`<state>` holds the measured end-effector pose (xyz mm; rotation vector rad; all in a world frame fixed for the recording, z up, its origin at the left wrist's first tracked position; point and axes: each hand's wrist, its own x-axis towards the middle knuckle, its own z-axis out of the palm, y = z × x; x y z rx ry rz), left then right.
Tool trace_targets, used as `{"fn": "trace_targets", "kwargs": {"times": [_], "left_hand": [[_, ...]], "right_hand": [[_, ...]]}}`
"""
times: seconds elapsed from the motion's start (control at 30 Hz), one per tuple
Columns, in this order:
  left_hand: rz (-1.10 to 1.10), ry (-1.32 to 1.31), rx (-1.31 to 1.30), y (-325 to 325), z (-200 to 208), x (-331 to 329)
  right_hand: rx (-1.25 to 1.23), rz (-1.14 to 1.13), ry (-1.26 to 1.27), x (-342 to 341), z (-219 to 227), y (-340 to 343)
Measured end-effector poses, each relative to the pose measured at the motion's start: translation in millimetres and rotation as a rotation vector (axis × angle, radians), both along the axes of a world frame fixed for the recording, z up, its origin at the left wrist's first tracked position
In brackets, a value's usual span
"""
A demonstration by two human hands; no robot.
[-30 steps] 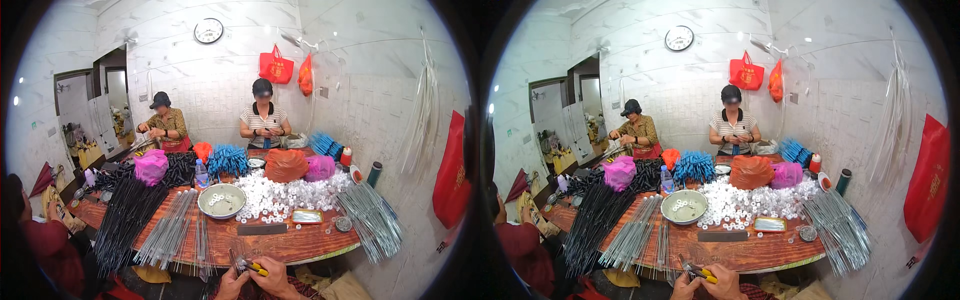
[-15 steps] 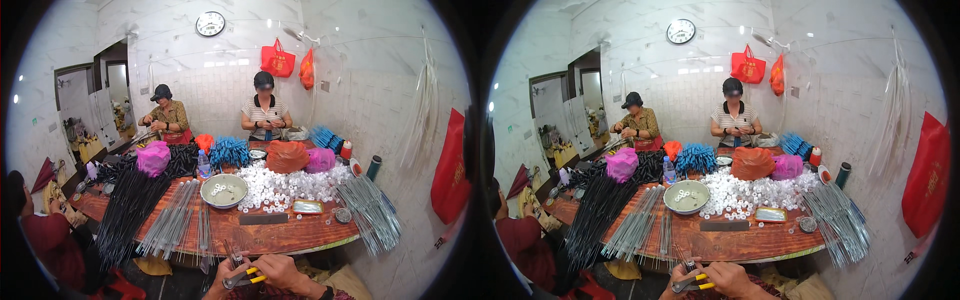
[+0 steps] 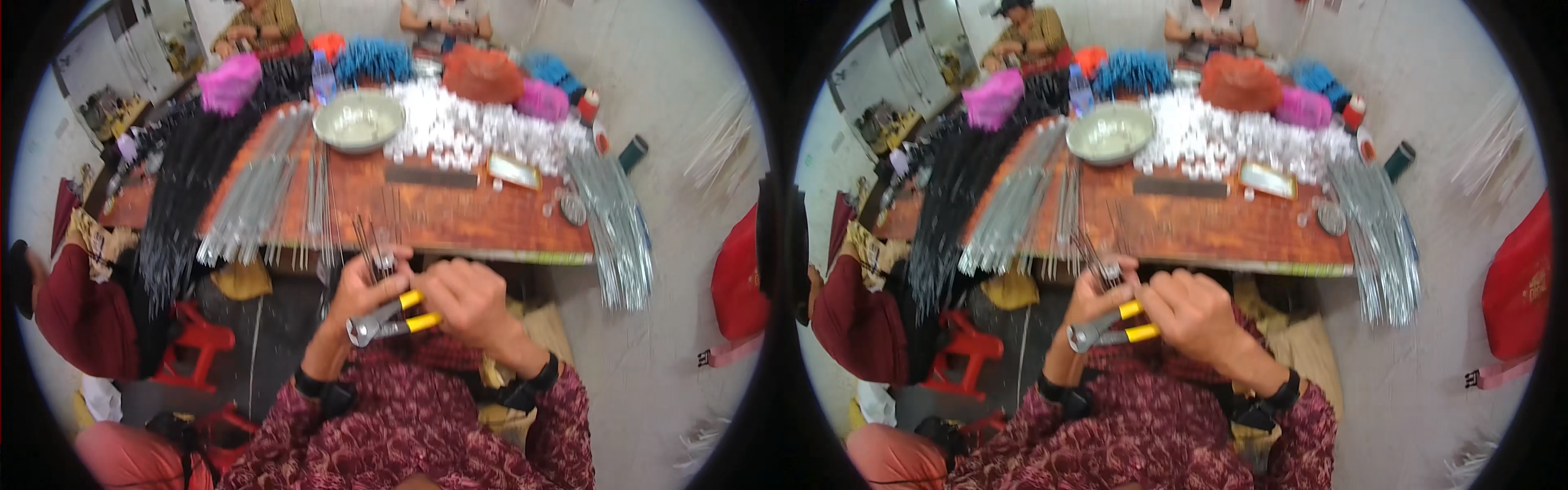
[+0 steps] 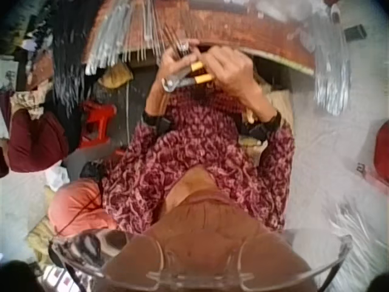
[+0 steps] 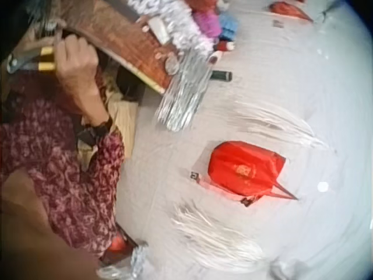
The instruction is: Assemble metal umbrella ribs and stretchers using pliers.
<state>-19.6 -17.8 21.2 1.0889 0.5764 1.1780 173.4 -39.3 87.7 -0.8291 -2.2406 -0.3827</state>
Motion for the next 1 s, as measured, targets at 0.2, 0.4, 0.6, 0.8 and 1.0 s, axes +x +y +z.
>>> {"fn": "trace_targets", "kwargs": {"times": [0.2,0.4,0.6,0.8,1.0], "left_hand": [[-0.03,-0.052,-0.004,2,10,4],[-0.038,-0.092,0.007,-4,4,6],[-0.047,-0.067,0.044,-8,-5,-3],[-0.082,0.014,0.083,-9,11,-7],[-0.127,0.009,0.147,-7,0,-12]], "right_hand": [[-0.024,0.01,0.055,-1,-3,9],[-0.514,0.099,0.238,3,1,-6],[-1.724,0.223,0.468,38,36,0],[-2.151,0.28,0.314,51,43,12],[-2.283,0.354,0.302,47,39,14]]}}
